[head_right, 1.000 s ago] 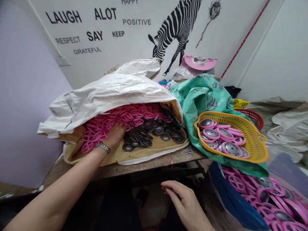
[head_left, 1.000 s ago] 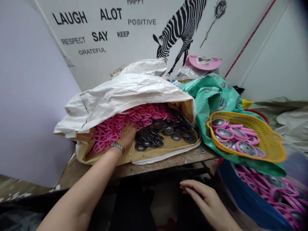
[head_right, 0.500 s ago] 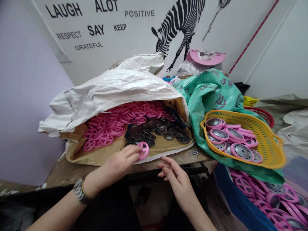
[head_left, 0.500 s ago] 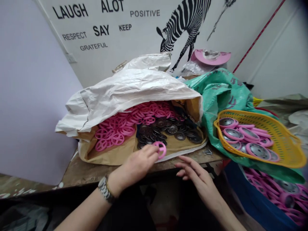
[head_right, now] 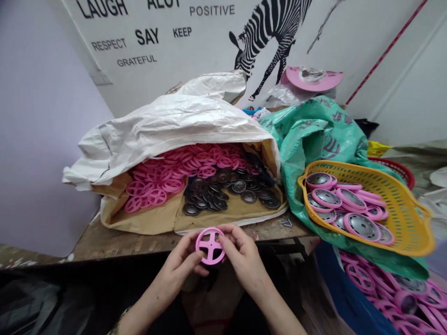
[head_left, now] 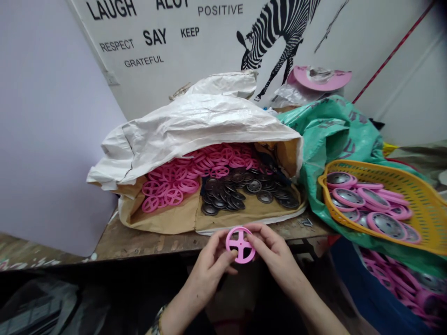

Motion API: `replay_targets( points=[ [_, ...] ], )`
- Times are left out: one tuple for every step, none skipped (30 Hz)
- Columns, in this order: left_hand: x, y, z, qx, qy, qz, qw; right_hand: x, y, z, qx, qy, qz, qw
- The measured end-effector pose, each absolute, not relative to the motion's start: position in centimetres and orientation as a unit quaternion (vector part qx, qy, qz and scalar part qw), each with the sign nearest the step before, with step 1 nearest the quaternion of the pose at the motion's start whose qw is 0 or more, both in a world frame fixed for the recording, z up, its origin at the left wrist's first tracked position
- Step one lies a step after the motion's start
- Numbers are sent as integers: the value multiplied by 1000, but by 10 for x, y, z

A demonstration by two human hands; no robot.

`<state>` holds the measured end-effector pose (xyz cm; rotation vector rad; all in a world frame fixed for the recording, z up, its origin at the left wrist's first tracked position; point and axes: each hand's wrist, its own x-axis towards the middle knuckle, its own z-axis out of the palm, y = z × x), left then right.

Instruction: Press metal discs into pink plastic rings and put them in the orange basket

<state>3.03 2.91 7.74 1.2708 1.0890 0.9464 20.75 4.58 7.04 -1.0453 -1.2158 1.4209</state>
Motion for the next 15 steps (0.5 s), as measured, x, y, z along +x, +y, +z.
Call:
replay_targets(
  points=[
    [34,28,77,485,463,399,625,206,47,72,-422,-520,578,467],
    [37,27,76,442,464,398,657,206,49,73,-418,-542,571,454],
    [39,27,76,407,468,409,670,207,53,74,-418,-563,560,442],
    [40,28,77,378,474,425,672,209,58,75,-424,-586,539,432],
    [40,29,77,357,481,439,669,212,65,75,-437,-610,505,427],
    [39,30,76,343,488,450,665,216,75,75,-455,-634,457,426],
    [38,32,76,334,494,457,660,221,85,73,-475,-658,399,427],
    [37,33,75,330,500,462,654,225,97,72,-494,-683,334,422],
    [35,34,74,332,505,465,647,229,110,70,-513,-708,268,405],
    [34,35,73,337,510,467,639,232,122,69,-529,-732,207,376],
    [33,35,72,343,514,469,631,233,134,67,-542,-751,159,342],
    [32,35,71,350,518,469,624,234,144,66,-552,-765,123,308],
    [32,35,70,356,520,469,619,232,153,65,-559,-774,101,279],
    [32,35,69,361,520,468,617,230,160,63,-564,-779,90,259],
    [32,35,68,364,520,466,616,226,166,62,-566,-781,88,249]
  ],
)
